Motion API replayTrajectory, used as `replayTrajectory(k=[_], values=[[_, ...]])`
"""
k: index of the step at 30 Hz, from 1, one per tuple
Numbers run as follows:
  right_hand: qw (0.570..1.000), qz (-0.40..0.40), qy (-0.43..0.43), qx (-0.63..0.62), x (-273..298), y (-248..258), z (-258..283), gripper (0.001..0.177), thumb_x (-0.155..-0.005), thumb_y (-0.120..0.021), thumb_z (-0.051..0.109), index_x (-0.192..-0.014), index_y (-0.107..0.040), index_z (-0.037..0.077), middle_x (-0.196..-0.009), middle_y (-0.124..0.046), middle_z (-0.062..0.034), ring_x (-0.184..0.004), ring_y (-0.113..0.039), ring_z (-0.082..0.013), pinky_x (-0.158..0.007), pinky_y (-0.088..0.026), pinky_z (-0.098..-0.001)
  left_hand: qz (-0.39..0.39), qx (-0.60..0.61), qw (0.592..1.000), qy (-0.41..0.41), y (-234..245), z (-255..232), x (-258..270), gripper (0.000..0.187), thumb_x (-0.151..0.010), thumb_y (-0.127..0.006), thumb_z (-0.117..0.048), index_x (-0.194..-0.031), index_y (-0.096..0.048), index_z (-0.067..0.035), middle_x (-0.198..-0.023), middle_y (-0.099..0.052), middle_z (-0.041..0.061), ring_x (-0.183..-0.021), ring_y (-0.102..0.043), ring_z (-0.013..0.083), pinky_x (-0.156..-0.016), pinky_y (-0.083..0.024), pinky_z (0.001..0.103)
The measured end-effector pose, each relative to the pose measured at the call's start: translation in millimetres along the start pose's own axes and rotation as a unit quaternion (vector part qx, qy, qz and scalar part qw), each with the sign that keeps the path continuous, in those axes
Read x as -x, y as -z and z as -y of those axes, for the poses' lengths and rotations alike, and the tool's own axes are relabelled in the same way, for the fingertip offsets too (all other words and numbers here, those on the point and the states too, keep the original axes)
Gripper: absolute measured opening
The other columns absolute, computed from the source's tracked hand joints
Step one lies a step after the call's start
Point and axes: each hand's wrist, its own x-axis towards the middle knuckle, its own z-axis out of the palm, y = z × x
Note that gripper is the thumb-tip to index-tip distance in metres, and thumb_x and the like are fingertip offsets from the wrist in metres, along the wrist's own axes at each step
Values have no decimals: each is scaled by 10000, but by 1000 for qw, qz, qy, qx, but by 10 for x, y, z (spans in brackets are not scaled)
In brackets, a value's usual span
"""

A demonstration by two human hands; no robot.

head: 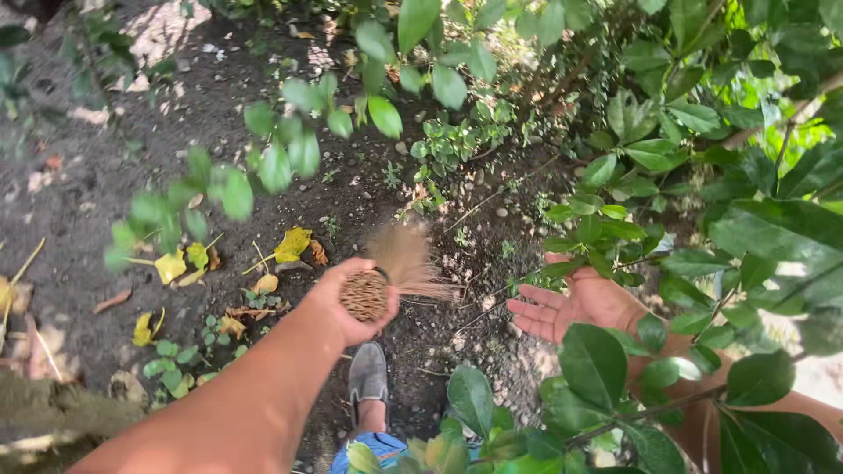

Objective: The person sweeps dry leaves and debris on a garden path using a traditional straw broom. They move around potted plants and tree roots, gathering leaves into small piles while walking along the dirt and concrete surface.

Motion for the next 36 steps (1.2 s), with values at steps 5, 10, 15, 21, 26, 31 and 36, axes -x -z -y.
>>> replayTrajectory(k=[5,10,15,21,26,31,36], values=[[999,-25,11,-34,35,-271,-69,864,-723,-743,360,-1473,-324,268,-1501,-472,-206,-1326,-550,-483,-1095,-458,-593,-7,-57,998,-37,-33,-402,153,276,-872,-653,-311,-912,-598,-43,-796,-629,155,-714,-624,312,-603,-576,451],[997,-21,-1,-70,-87,-361,-115,818,-732,-745,357,-1449,-360,282,-1528,-445,-206,-1331,-539,-463,-1089,-467,-591,34,-78,996,-39,-513,-185,363,248,-876,-669,-291,-902,-572,-64,-793,-625,150,-700,-639,316,-607,-584,466],[996,-27,22,-84,-29,-334,-136,735,-745,-731,365,-1391,-394,263,-1545,-455,-231,-1310,-570,-465,-1057,-490,-566,158,-62,982,86,-1196,53,60,248,-828,-723,-242,-934,-585,-64,-809,-617,147,-709,-651,314,-605,-584,462],[991,11,50,-124,10,-95,-195,655,-778,-719,568,-1276,-550,177,-1571,-404,-207,-1219,-586,-392,-978,-543,-536,183,-75,969,145,-1693,-253,-774,324,-812,-735,-220,-1027,-588,-28,-861,-638,168,-751,-661,331,-631,-606,446],[990,-18,70,-118,26,59,-329,622,-744,-707,599,-1163,-517,180,-1532,-420,-219,-1187,-617,-411,-907,-590,-518,63,57,996,4,-1489,-880,-1199,290,-845,-716,-211,-1086,-648,-64,-915,-680,149,-766,-683,295,-633,-604,393],[991,-21,45,-128,6,-34,-354,631,-727,-718,607,-1166,-545,187,-1503,-483,-218,-1170,-630,-407,-880,-589,-507,198,5,972,-130,-1003,-1196,-959,260,-903,-626,-320,-1075,-651,-127,-909,-670,60,-707,-643,249,-592,-557,433],[994,-62,18,-90,-58,-393,-192,553,-778,-683,515,-1252,-537,270,-1518,-484,-190,-1193,-621,-392,-933,-555,-506,12,-36,997,-73,-933,-689,-266,314,-902,-582,-430,-990,-645,-135,-832,-664,87,-739,-644,287,-618,-563,475]])
